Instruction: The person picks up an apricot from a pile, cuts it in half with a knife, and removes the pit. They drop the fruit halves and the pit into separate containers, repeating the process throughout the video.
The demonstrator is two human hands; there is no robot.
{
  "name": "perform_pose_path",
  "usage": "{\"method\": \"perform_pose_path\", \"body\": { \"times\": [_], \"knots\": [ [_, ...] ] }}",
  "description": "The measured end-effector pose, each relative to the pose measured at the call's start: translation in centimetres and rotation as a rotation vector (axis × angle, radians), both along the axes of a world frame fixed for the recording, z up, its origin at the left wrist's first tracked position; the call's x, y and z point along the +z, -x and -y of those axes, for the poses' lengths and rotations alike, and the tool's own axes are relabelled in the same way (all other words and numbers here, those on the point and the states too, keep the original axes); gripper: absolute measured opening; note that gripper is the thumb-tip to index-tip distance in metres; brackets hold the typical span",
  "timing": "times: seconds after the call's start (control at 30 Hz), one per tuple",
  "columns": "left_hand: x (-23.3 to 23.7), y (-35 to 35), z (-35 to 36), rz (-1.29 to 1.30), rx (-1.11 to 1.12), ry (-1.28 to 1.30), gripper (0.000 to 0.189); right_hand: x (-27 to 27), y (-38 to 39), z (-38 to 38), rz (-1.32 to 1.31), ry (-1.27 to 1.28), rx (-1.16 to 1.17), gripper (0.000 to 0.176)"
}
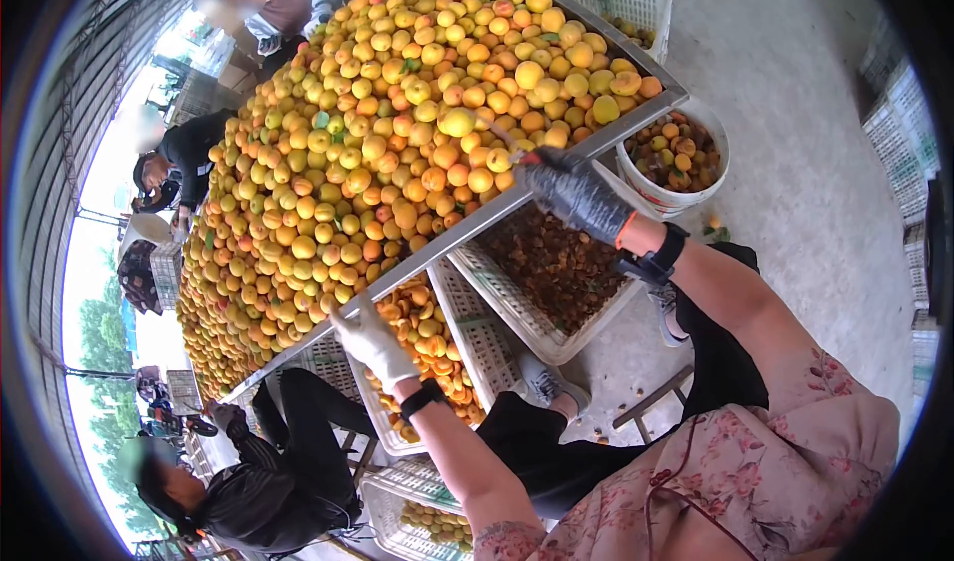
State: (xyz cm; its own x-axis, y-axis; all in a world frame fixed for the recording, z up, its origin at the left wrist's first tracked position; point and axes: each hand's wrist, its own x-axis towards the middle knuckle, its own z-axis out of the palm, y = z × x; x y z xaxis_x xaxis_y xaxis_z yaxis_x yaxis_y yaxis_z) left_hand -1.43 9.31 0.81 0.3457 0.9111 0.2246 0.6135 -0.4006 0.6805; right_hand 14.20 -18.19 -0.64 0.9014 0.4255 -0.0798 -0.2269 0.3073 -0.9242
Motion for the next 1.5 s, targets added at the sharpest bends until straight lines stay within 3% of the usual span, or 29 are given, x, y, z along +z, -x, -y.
{"method": "perform_pose_path", "body": {
  "times": [0.03,0.07,0.1,0.13,0.17,0.2,0.3,0.37,0.43,0.5,0.57,0.63,0.67,0.7,0.77,0.87,1.0,1.03,1.1,1.13,1.3,1.5],
  "knots": [
    [2.0,-2.1,3.2,0.068,-0.093,0.101,0.055,0.2,-0.4,0.5,-0.002,-0.017,-0.062,0.020],
    [-1.9,-3.7,1.6,0.133,-0.301,-0.058,0.053,1.0,-0.4,1.1,-0.010,-0.019,-0.067,0.020],
    [-2.9,-5.9,2.7,0.110,-0.408,-0.230,0.050,2.3,-0.5,1.9,-0.054,-0.042,-0.112,0.019],
    [0.8,-7.6,7.5,0.079,-0.475,0.041,0.045,3.1,-0.7,2.4,-0.096,-0.064,-0.157,0.019],
    [-2.2,-9.8,6.7,0.001,-0.561,-0.335,0.042,3.3,-0.9,2.7,-0.098,-0.067,-0.163,0.019],
    [-2.4,-11.6,7.9,-0.059,-0.612,-0.219,0.043,3.5,-1.2,3.0,-0.130,-0.063,-0.170,0.018],
    [-4.0,-15.0,10.1,-0.389,-0.709,-0.223,0.045,2.6,-2.2,3.8,-0.161,-0.030,-0.182,0.018],
    [-3.7,-15.2,10.9,-0.450,-0.688,-0.336,0.040,2.4,-2.4,4.0,-0.181,-0.132,-0.175,0.018],
    [-2.8,-14.3,10.6,-0.028,-0.668,0.309,0.035,2.4,-2.2,4.2,-0.165,-0.157,-0.202,0.018],
    [-1.5,-12.6,10.9,0.442,-0.742,0.396,0.033,2.5,-1.9,4.4,-0.038,-0.003,-0.100,0.018],
    [0.9,-9.9,12.0,0.744,-0.761,0.811,0.035,2.8,-0.6,4.2,-0.142,-0.064,0.012,0.017],
    [1.9,-7.2,12.2,0.803,-0.768,0.940,0.038,2.7,1.5,3.3,-0.043,-0.234,0.135,0.017],
    [1.9,-6.2,12.5,0.816,-0.778,0.942,0.039,2.3,2.1,2.7,0.155,-0.031,0.167,0.019],
    [1.9,-5.4,12.8,0.830,-0.791,0.946,0.039,1.2,3.3,1.7,0.200,-0.097,0.144,0.022],
    [3.0,-3.8,13.8,0.824,-0.783,0.978,0.039,0.4,4.6,0.5,0.569,0.036,0.049,0.022],
    [3.1,-2.0,13.6,0.888,-0.801,1.096,0.033,1.0,5.6,-0.3,0.351,0.028,0.128,0.020],
    [1.4,-1.1,12.1,1.024,-0.797,1.070,0.026,0.7,6.3,-1.9,0.295,0.067,0.176,0.021],
    [1.0,-1.0,11.7,1.065,-0.794,1.073,0.026,0.5,6.7,-2.4,0.311,0.067,0.187,0.021],
    [0.3,-0.5,10.6,1.127,-0.785,1.079,0.030,0.2,7.7,-3.3,0.711,0.154,-0.023,0.023],
    [0.4,-0.4,10.3,1.154,-0.787,1.073,0.033,0.8,8.1,-3.2,0.762,0.214,0.005,0.026],
    [0.3,0.4,8.7,1.189,-0.637,1.104,0.038,1.2,9.5,-4.0,0.748,0.347,0.136,0.030],
    [0.6,0.7,8.7,1.183,-0.603,1.097,0.036,0.9,10.1,-5.3,0.777,0.310,0.071,0.030]
  ]
}}
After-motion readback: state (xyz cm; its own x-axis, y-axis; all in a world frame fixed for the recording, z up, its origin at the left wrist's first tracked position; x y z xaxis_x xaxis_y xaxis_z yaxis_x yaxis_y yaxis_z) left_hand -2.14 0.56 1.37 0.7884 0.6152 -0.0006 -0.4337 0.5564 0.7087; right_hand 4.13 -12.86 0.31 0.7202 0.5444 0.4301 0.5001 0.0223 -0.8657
